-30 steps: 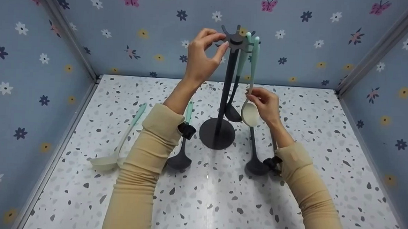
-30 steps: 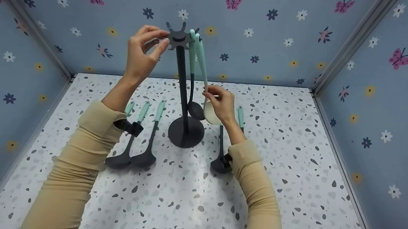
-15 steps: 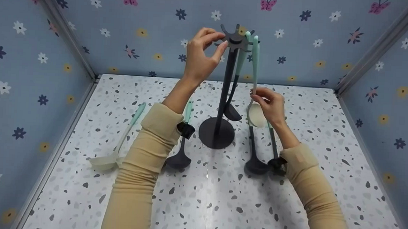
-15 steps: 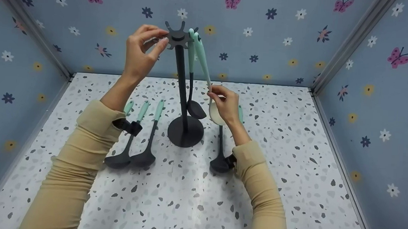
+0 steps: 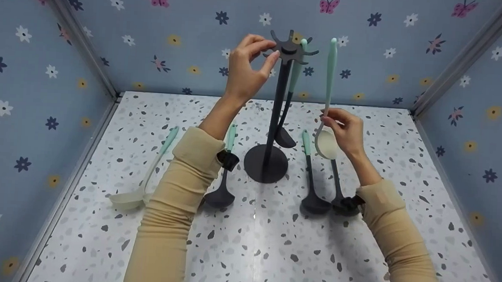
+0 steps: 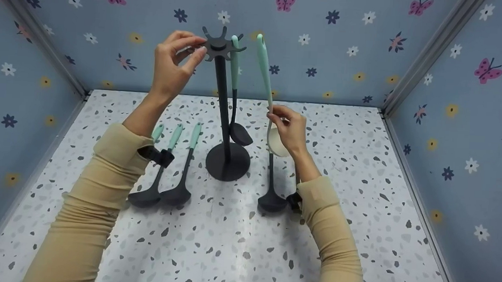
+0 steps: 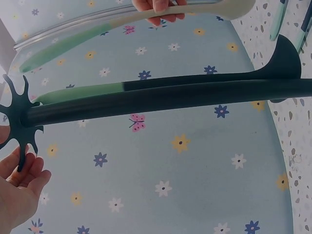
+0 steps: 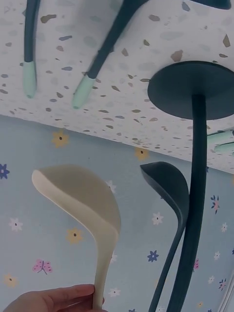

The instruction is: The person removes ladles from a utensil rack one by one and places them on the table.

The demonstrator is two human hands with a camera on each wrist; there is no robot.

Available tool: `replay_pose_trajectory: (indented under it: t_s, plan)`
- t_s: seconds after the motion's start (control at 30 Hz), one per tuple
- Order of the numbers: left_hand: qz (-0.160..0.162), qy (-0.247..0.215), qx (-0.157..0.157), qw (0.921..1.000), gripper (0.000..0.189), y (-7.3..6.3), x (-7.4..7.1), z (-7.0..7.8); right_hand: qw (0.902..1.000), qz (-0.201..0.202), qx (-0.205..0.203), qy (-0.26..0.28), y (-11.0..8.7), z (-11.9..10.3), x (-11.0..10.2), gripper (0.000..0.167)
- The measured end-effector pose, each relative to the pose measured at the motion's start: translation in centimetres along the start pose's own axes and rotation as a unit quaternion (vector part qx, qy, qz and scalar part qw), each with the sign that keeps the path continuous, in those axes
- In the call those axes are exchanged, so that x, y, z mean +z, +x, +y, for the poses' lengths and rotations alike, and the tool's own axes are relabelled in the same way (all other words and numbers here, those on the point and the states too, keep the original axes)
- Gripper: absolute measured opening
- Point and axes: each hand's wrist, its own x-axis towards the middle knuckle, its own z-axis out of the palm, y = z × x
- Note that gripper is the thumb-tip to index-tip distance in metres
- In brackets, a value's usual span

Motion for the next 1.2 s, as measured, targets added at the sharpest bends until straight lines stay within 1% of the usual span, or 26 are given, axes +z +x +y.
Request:
replay_pose_trajectory:
  t_s: [0.07,0.17,0.3,0.4,0.47,0.53,0.7,0.77,0.83,1.03,1.2]
  plan:
    - [-0.003,0.001,0.000,1.0000,0.023,0.0,0.0,-0.1,1.0000,0.003,0.006,-0.006,-0.1,0.1,-0.5,0.014]
    - [-0.005,0.004,-0.010,0.9999,0.023,0.0,0.0,-0.1,0.9996,0.009,0.017,-0.023,-0.4,0.2,-1.3,0.015]
    - [0.001,0.004,-0.008,1.0000,0.022,0.0,-0.1,-0.1,0.9973,0.019,0.021,-0.068,-0.9,1.0,-2.2,0.014]
    - [-0.001,0.003,-0.006,1.0000,0.022,-0.1,-0.2,0.0,0.9955,0.026,0.020,-0.089,-1.3,2.6,-3.2,0.013]
    - [-0.006,0.003,-0.010,0.9999,0.023,-0.1,-0.3,0.3,0.9938,0.028,0.027,-0.104,-1.5,3.8,-3.9,0.013]
    - [-0.012,0.002,-0.014,0.9998,0.023,-0.2,-0.5,1.3,0.9911,0.030,0.040,-0.123,-1.8,5.0,-4.7,0.014]
    - [-0.015,0.000,-0.017,0.9997,0.022,-0.5,-0.9,3.6,0.9762,0.028,0.082,-0.199,-2.7,6.4,-6.3,0.015]
    - [-0.014,0.000,-0.017,0.9998,0.022,-0.5,-0.9,3.8,0.9706,0.023,0.096,-0.219,-3.1,6.9,-6.8,0.015]
    - [-0.015,0.000,-0.018,0.9997,0.022,-0.6,-1.0,3.9,0.9671,0.019,0.109,-0.229,-3.5,7.4,-7.3,0.015]
    - [-0.016,-0.001,-0.019,0.9997,0.022,-0.6,-0.9,3.8,0.9572,0.001,0.157,-0.243,-4.6,8.8,-8.4,0.017]
    - [-0.014,0.004,-0.016,0.9998,0.022,-0.6,-0.9,3.9,0.9446,-0.020,0.195,-0.263,-5.3,9.7,-9.1,0.020]
